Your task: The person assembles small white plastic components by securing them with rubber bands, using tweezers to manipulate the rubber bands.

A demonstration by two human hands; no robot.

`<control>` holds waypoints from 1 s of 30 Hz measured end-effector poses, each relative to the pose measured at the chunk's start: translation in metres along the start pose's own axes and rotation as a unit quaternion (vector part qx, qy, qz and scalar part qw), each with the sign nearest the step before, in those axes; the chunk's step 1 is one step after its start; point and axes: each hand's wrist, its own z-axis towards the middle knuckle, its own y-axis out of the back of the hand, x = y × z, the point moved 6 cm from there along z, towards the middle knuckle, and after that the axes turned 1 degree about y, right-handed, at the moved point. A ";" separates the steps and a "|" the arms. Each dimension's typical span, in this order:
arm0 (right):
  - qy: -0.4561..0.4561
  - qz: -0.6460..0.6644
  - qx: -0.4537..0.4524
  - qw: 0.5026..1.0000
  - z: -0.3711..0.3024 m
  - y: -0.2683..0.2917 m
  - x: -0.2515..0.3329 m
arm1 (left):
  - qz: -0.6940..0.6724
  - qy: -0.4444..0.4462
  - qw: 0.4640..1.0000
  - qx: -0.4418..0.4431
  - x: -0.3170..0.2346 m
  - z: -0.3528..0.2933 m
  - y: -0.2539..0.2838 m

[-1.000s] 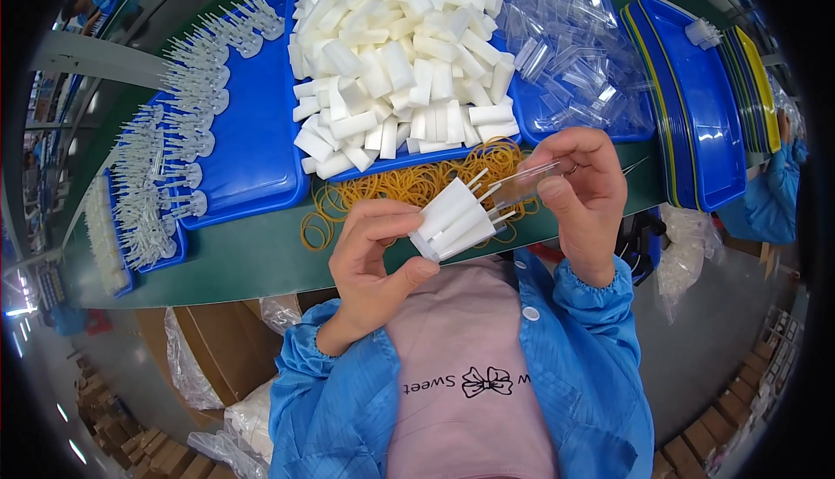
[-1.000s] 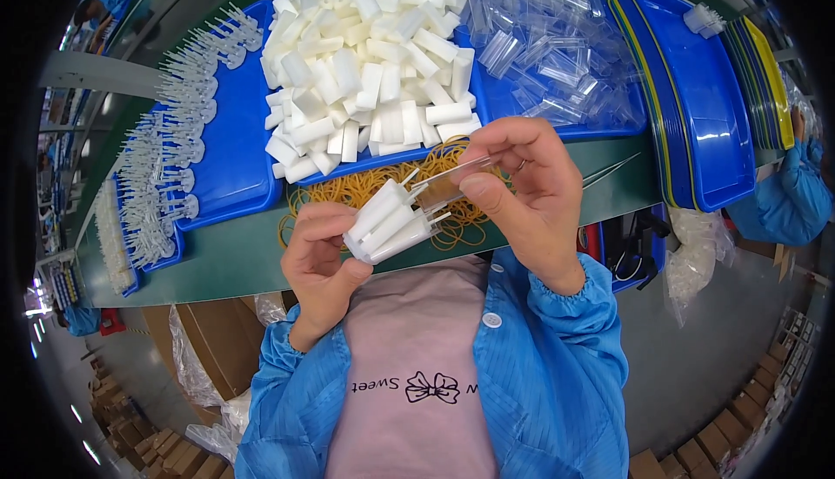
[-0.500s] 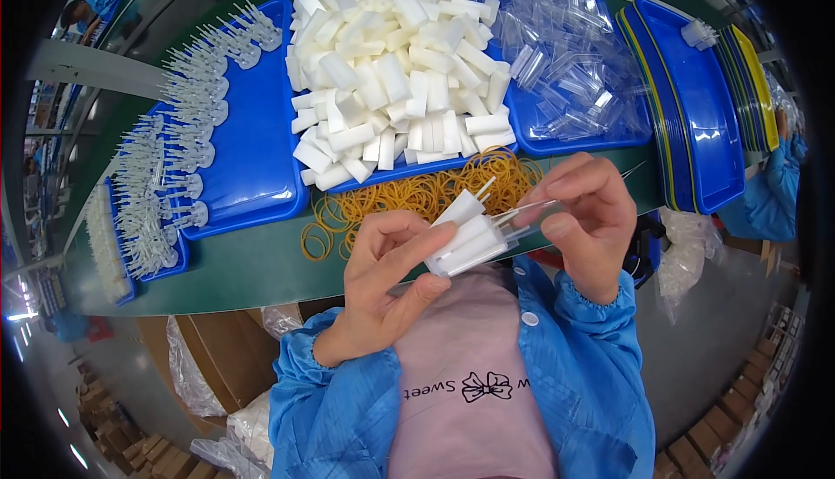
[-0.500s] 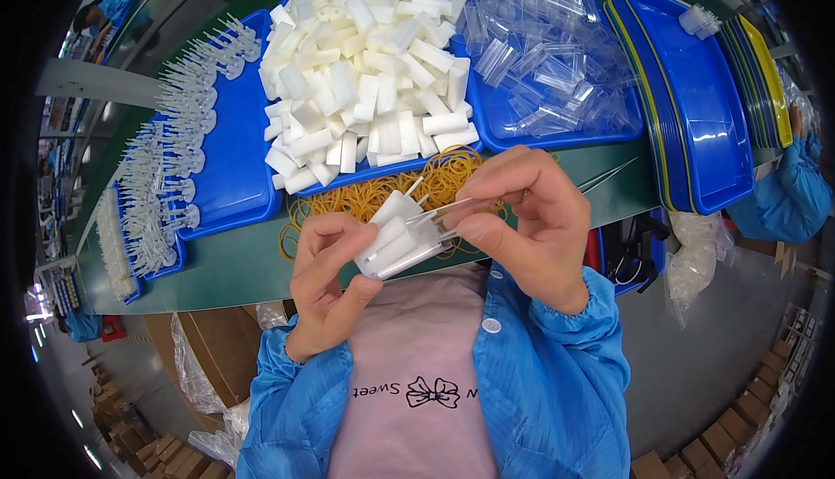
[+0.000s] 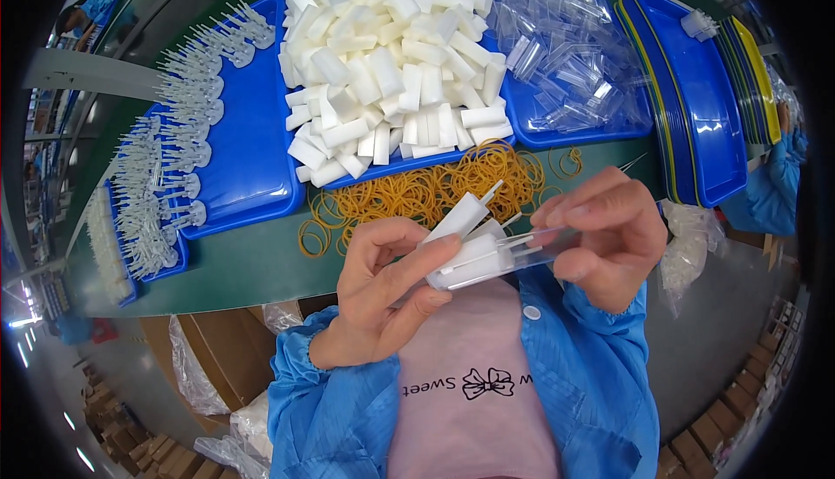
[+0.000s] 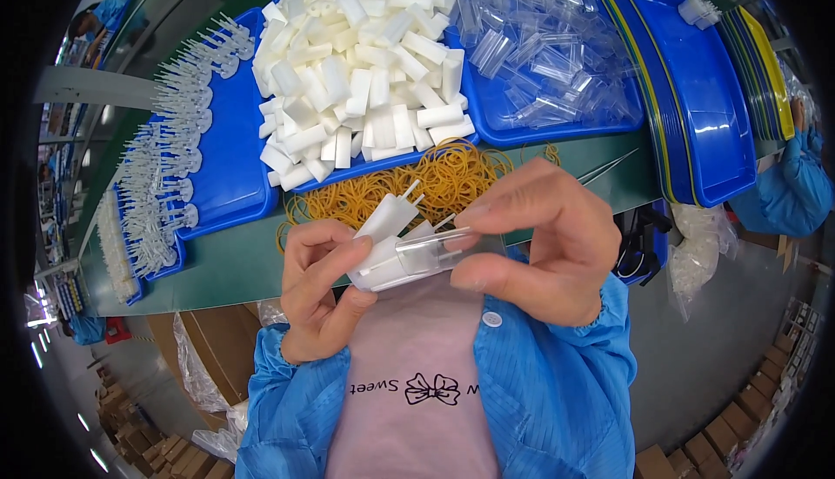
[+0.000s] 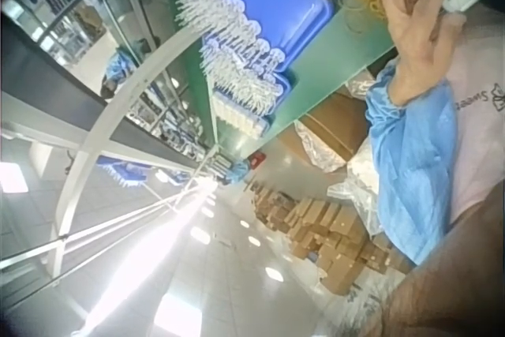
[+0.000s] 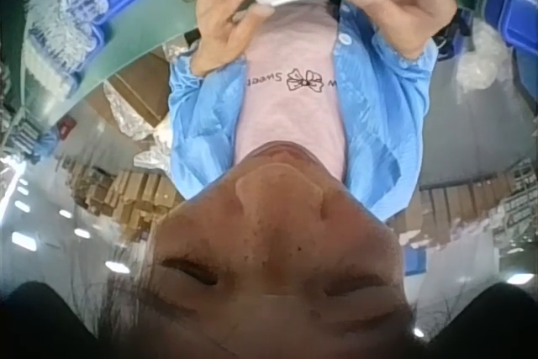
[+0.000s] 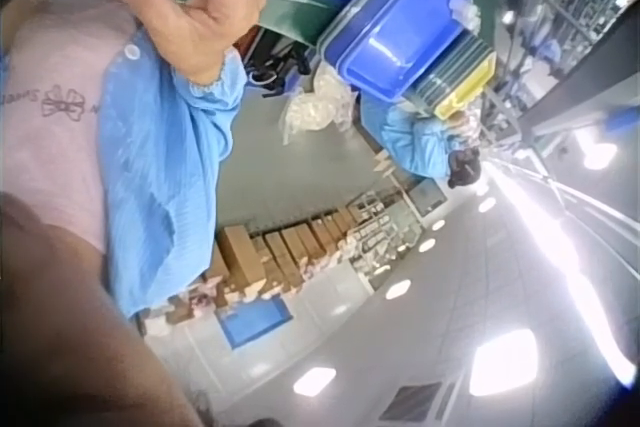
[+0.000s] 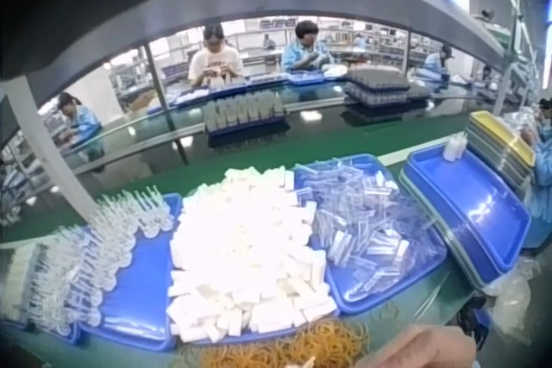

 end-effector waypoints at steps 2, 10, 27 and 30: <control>0.062 -0.095 0.030 0.993 -0.001 -0.002 0.011 | 0.002 -0.023 1.000 0.001 -0.002 0.003 0.000; 0.129 -0.185 0.035 0.974 0.002 -0.004 0.022 | -0.048 -0.035 0.998 0.028 -0.003 0.007 -0.001; 0.032 -0.151 0.015 0.988 0.007 -0.007 0.005 | -0.093 -0.008 0.994 0.052 0.006 0.014 -0.006; 0.038 -0.145 0.002 0.989 0.007 -0.007 0.005 | -0.067 -0.017 0.996 0.059 0.007 0.012 -0.006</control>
